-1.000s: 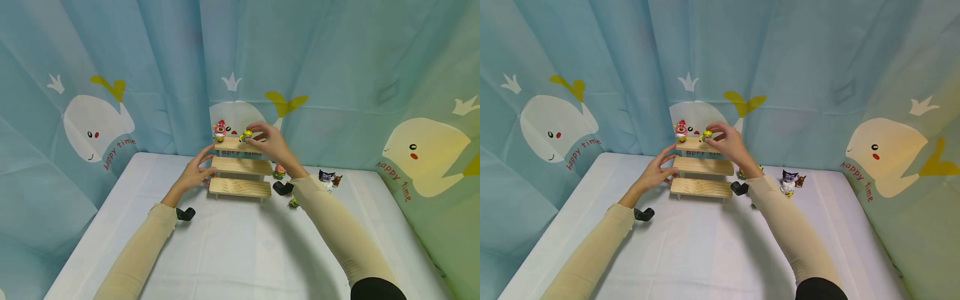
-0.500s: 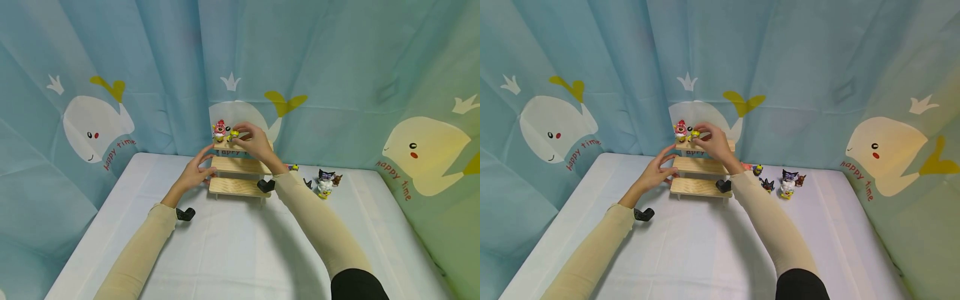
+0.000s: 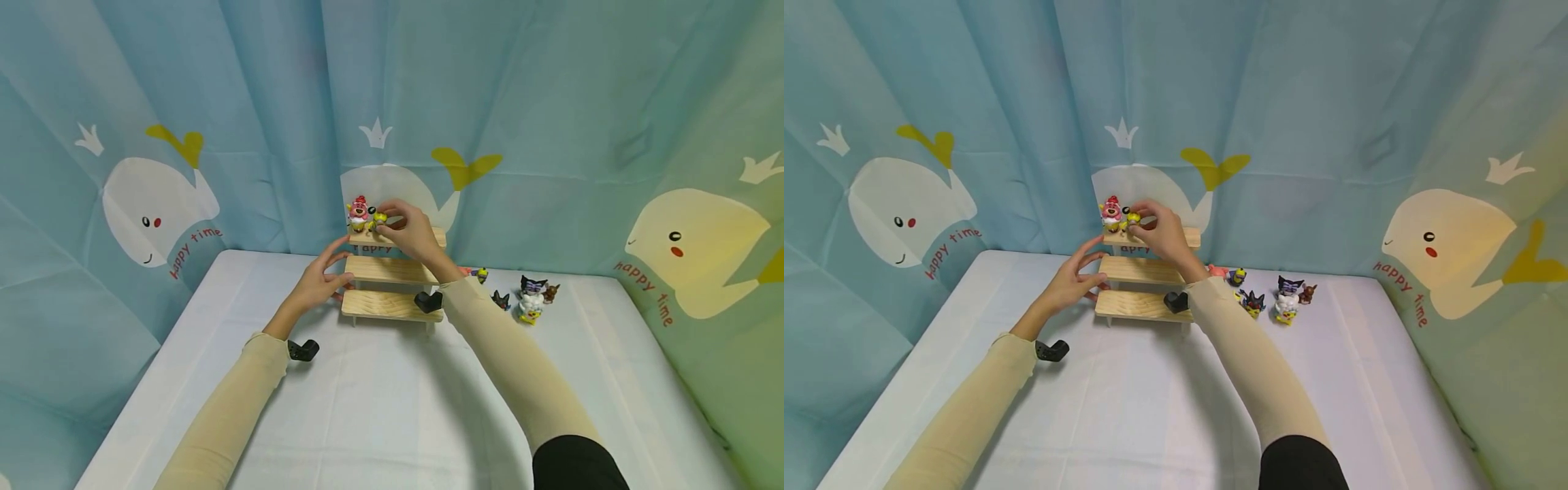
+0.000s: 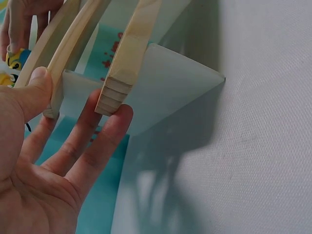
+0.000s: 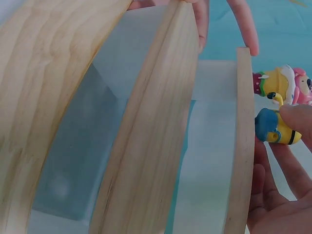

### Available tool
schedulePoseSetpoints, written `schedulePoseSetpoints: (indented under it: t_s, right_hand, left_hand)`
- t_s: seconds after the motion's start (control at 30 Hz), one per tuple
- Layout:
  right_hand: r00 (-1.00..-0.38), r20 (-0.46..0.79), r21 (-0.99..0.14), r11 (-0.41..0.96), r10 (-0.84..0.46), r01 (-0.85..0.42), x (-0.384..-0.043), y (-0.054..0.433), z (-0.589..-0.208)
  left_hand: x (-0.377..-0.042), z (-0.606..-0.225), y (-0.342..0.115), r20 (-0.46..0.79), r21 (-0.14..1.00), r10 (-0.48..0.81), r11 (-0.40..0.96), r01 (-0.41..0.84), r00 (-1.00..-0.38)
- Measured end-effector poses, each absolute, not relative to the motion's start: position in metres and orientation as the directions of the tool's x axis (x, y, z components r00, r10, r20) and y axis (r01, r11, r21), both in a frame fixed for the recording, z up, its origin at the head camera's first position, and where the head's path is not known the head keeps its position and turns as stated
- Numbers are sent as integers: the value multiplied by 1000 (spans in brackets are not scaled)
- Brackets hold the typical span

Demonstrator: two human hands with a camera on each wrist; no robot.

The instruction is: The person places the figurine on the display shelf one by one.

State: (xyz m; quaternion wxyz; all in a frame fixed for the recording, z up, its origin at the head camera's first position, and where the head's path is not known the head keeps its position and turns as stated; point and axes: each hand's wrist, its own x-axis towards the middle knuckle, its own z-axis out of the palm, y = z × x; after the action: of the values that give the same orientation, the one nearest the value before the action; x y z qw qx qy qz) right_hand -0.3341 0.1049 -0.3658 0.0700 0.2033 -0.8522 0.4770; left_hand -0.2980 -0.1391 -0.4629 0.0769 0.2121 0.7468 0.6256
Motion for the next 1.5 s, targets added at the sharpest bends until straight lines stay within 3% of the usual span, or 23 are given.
schedulePoseSetpoints:
  t_s: [0.87, 1.5]
  right_hand:
    - [-901, 319, -781, 457, -294, -426, -335, 105, -362]
    - [-870, 296, -767, 445, -394, -463, -321, 129, -358]
  left_hand:
    - [-298, -460, -138, 190, 954, 411, 138, 267, -891]
    - [-292, -455, -138, 141, 971, 408, 120, 206, -902]
